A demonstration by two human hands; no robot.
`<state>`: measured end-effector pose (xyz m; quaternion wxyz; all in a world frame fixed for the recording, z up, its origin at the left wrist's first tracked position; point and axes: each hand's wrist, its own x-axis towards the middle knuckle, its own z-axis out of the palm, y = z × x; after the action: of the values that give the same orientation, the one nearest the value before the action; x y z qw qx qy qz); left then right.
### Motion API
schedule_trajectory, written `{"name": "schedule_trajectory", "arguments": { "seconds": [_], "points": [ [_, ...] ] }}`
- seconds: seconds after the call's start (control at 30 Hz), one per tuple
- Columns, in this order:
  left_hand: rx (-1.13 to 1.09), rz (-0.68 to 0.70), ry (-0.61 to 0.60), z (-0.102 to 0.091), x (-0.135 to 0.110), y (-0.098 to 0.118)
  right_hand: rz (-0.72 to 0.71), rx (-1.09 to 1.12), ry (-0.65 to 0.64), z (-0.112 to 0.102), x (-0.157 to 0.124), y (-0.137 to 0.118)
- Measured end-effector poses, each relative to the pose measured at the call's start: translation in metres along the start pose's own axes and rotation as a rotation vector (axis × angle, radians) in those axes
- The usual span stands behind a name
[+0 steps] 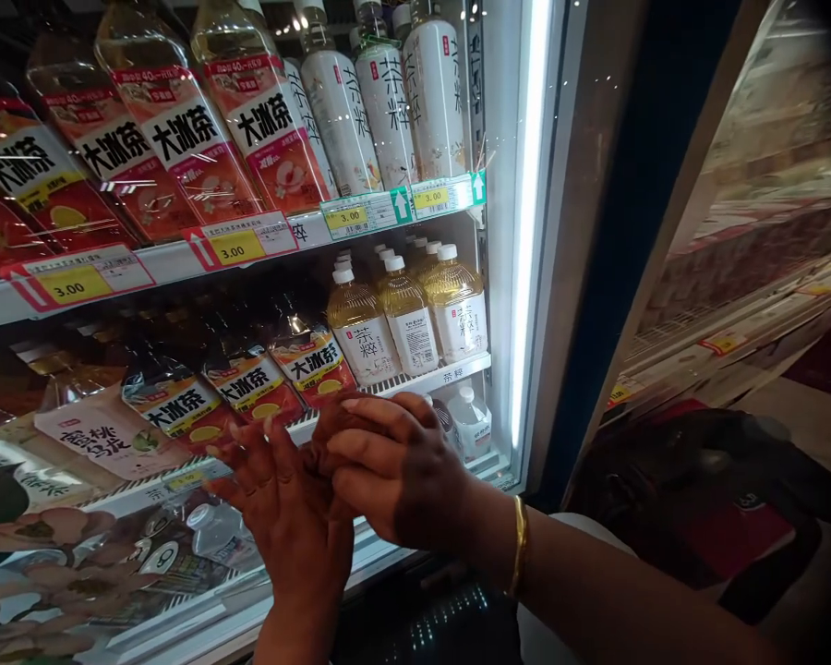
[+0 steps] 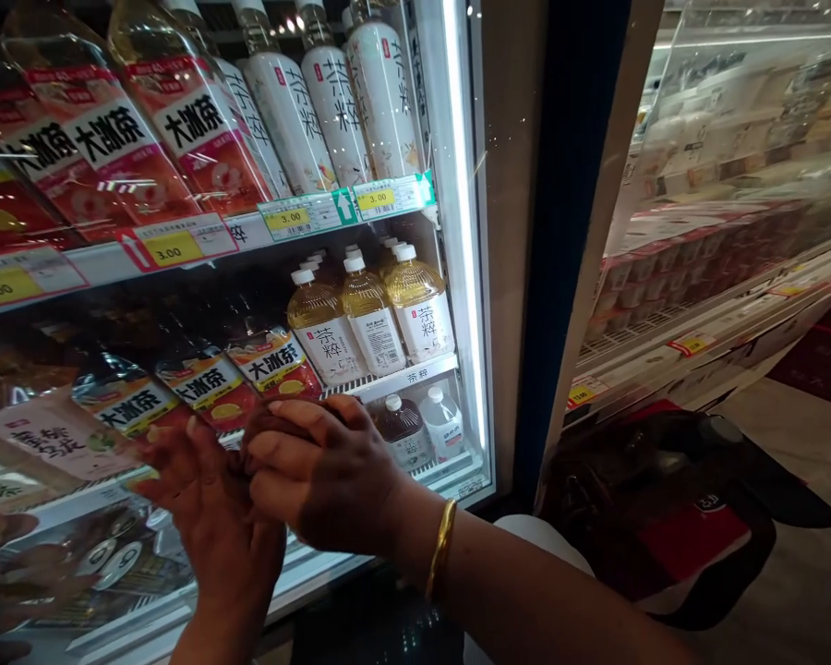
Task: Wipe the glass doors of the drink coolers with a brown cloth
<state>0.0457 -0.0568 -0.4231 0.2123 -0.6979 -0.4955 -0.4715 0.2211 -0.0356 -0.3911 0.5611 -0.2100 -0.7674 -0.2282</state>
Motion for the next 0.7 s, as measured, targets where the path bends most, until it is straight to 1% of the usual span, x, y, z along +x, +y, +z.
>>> {"name": "schedule_trajectory", "arguments": {
  "seconds": [0.1, 0.17, 0.23, 0.3, 0.37, 0.43, 0.57, 0.6, 0.63, 0.7],
  "points": [
    [0.007, -0.035, -0.005, 0.002, -0.001, 0.002, 0.077, 0.002, 0.117, -0.003, 0.005, 0.002],
    [0.022, -0.030, -0.012, 0.004, -0.003, 0.001, 0.133, 0.004, 0.155, -0.001, 0.009, -0.001],
    [0.040, -0.017, -0.016, 0.005, -0.005, -0.001, 0.117, -0.002, 0.098, 0.003, 0.010, -0.006],
    [0.036, -0.004, -0.020, 0.004, -0.006, -0.003, 0.046, -0.010, 0.017, 0.006, 0.008, -0.010],
    [0.008, -0.012, -0.009, 0.001, -0.005, -0.004, -0.001, -0.011, -0.014, 0.006, 0.005, -0.010],
    [-0.017, -0.025, -0.010, -0.003, -0.002, -0.004, 0.013, -0.003, 0.001, 0.004, 0.003, -0.007],
    [-0.007, -0.046, -0.019, -0.007, 0.000, -0.002, 0.108, 0.003, 0.128, 0.001, 0.006, -0.005],
    [-0.003, -0.048, -0.017, -0.007, 0.000, -0.003, 0.139, -0.001, 0.140, 0.003, 0.008, -0.006],
    [0.004, -0.050, -0.016, -0.007, -0.002, -0.004, 0.159, -0.006, 0.129, 0.004, 0.010, -0.009],
    [0.018, -0.055, -0.015, -0.007, -0.005, -0.008, 0.128, -0.011, 0.052, 0.009, 0.011, -0.014]
  ]
}}
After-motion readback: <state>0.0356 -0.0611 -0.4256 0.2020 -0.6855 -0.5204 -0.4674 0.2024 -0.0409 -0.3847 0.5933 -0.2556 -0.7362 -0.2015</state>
